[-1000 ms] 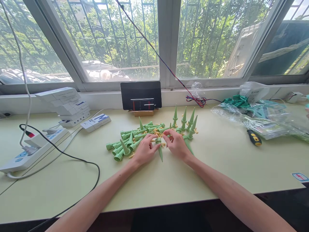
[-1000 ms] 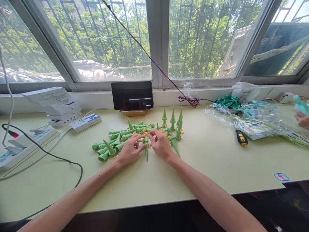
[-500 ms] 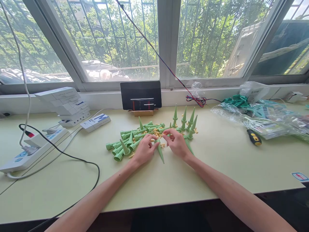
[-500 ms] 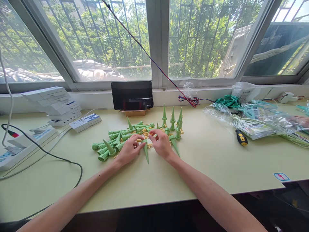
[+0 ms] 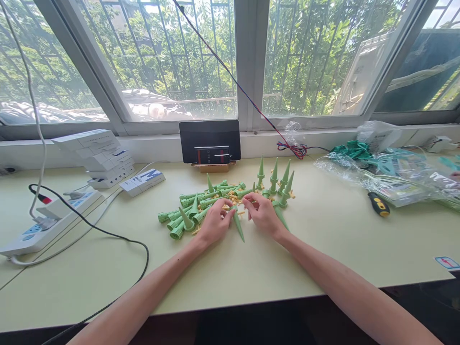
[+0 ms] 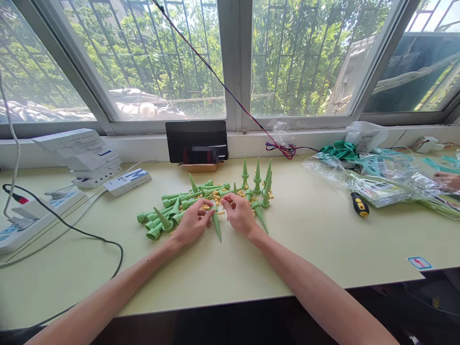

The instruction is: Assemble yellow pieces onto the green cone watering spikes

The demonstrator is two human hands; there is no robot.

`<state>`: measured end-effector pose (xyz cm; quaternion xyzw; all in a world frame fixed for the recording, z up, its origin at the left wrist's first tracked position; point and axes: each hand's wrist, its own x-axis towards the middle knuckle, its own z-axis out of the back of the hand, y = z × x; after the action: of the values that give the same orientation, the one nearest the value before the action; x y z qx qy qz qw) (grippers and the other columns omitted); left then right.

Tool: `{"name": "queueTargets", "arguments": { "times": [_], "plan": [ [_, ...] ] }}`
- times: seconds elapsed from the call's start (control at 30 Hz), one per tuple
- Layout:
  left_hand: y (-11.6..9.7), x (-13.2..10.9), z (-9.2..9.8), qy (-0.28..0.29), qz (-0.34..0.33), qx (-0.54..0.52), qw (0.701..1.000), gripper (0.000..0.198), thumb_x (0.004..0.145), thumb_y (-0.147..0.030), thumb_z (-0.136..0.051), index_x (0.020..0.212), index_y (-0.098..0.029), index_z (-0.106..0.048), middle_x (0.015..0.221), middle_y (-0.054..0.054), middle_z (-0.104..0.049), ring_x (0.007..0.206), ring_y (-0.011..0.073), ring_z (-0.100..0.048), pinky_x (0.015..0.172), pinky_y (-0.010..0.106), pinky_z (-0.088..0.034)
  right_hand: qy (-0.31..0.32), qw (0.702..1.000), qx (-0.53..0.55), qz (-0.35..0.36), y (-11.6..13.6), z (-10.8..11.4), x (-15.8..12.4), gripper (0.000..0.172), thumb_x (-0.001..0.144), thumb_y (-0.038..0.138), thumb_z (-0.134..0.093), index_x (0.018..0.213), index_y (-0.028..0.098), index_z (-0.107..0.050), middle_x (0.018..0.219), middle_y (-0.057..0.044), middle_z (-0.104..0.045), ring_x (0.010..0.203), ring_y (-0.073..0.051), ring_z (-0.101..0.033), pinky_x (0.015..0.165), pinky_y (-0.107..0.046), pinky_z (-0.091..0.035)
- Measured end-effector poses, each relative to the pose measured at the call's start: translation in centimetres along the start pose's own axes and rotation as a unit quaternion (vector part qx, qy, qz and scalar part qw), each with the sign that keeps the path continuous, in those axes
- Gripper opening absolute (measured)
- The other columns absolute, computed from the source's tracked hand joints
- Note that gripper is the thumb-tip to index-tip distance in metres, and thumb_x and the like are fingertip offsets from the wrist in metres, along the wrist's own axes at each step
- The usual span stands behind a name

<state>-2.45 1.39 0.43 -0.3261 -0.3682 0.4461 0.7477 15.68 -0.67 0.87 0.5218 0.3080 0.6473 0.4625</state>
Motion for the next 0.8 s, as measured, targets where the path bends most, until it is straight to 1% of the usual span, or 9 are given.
{"name": "queueTargets", "arguments": {
  "times": [0.1,0.17,0.23,0.3,0.37,0.5,0.63,0.73,0.8],
  "plan": [
    [-0.33,-0.1,0.0,0.013,0.033,-0.041,0.999,0.025,0.09,-0.046,-0.056,0.098,-0.022,-0.052,0.066,-0.003,-0.061,0.046,0.0139,-0.058,0.046,0.026,-0.046,-0.009,1.0,-0.006,0.0,0.1,-0.02,0.01,0.027,0.092,0.046,-0.053,0.087,0.021,-0.062,0.086,-0.005,-0.066,0.053,-0.014,-0.056,0.05,-0.029,-0.048],
    [-0.35,-0.06,-0.06,0.013,0.05,-0.073,0.996,0.027,0.09,-0.047,-0.056,0.098,-0.023,-0.049,0.065,-0.004,-0.061,0.044,0.0137,-0.057,0.046,0.027,-0.048,-0.018,1.0,-0.013,0.0,0.12,-0.04,0.05,0.026,0.091,0.044,-0.054,0.089,0.021,-0.063,0.09,-0.006,-0.068,0.055,-0.015,-0.056,0.05,-0.029,-0.048],
    [-0.27,0.08,-0.15,0.004,0.057,-0.114,0.992,0.028,0.089,-0.047,-0.057,0.097,-0.023,-0.046,0.073,-0.002,-0.063,0.052,0.0147,-0.062,0.051,0.029,-0.053,-0.025,1.0,-0.018,-0.002,0.08,-0.06,0.11,0.025,0.091,0.044,-0.054,0.09,0.02,-0.063,0.092,-0.007,-0.068,0.056,-0.014,-0.056,0.05,-0.029,-0.048],
    [-0.21,0.26,-0.19,-0.005,0.054,-0.159,0.986,0.03,0.088,-0.047,-0.058,0.096,-0.022,-0.044,0.085,0.001,-0.065,0.065,0.016,-0.067,0.06,0.031,-0.058,-0.026,1.0,-0.017,-0.002,-0.02,-0.1,0.16,0.025,0.091,0.044,-0.054,0.089,0.02,-0.062,0.091,-0.006,-0.067,0.054,-0.014,-0.056,0.049,-0.028,-0.047],
    [-0.21,0.4,-0.16,-0.007,0.051,-0.197,0.979,0.032,0.088,-0.048,-0.06,0.095,-0.022,-0.043,0.093,0.002,-0.064,0.075,0.0164,-0.068,0.067,0.034,-0.06,-0.025,1.0,-0.014,0.0,-0.1,-0.13,0.18,0.026,0.091,0.045,-0.053,0.087,0.02,-0.06,0.088,-0.006,-0.066,0.053,-0.013,-0.055,0.049,-0.028,-0.047],
    [-0.34,0.54,0.03,-0.002,0.074,-0.246,0.966,0.034,0.087,-0.049,-0.062,0.095,-0.021,-0.044,0.093,0.001,-0.063,0.075,0.0148,-0.068,0.073,0.036,-0.059,-0.027,0.999,-0.016,-0.011,0.02,-0.11,0.16,0.032,0.092,0.05,-0.05,0.08,0.021,-0.055,0.076,-0.003,-0.062,0.049,-0.014,-0.052,0.048,-0.028,-0.044],
    [-0.33,0.64,0.15,-0.001,0.092,-0.292,0.952,0.037,0.084,-0.05,-0.065,0.096,-0.02,-0.046,0.095,0.003,-0.066,0.072,0.0144,-0.067,0.071,0.034,-0.058,-0.029,0.999,-0.029,-0.03,0.31,-0.05,0.12,0.039,0.093,0.055,-0.048,0.072,0.022,-0.049,0.061,0.0,-0.054,0.048,-0.014,-0.051,0.048,-0.028,-0.043],
    [-0.25,0.7,0.22,-0.001,0.096,-0.313,0.945,0.037,0.083,-0.049,-0.066,0.097,-0.02,-0.048,0.097,0.004,-0.066,0.069,0.0138,-0.065,0.066,0.032,-0.056,-0.023,0.999,-0.027,-0.026,0.31,-0.05,0.12,0.039,0.093,0.054,-0.049,0.073,0.021,-0.051,0.062,0.0,-0.054,0.048,-0.014,-0.051,0.047,-0.027,-0.042],
    [-0.23,0.71,0.26,0.0,0.099,-0.322,0.942,0.036,0.084,-0.049,-0.066,0.097,-0.02,-0.049,0.092,0.002,-0.065,0.066,0.013,-0.063,0.062,0.03,-0.055,-0.018,0.999,-0.022,-0.02,0.25,-0.07,0.11,0.035,0.092,0.053,-0.05,0.077,0.021,-0.053,0.067,-0.001,-0.057,0.049,-0.014,-0.051,0.047,-0.027,-0.042]
  ]
}}
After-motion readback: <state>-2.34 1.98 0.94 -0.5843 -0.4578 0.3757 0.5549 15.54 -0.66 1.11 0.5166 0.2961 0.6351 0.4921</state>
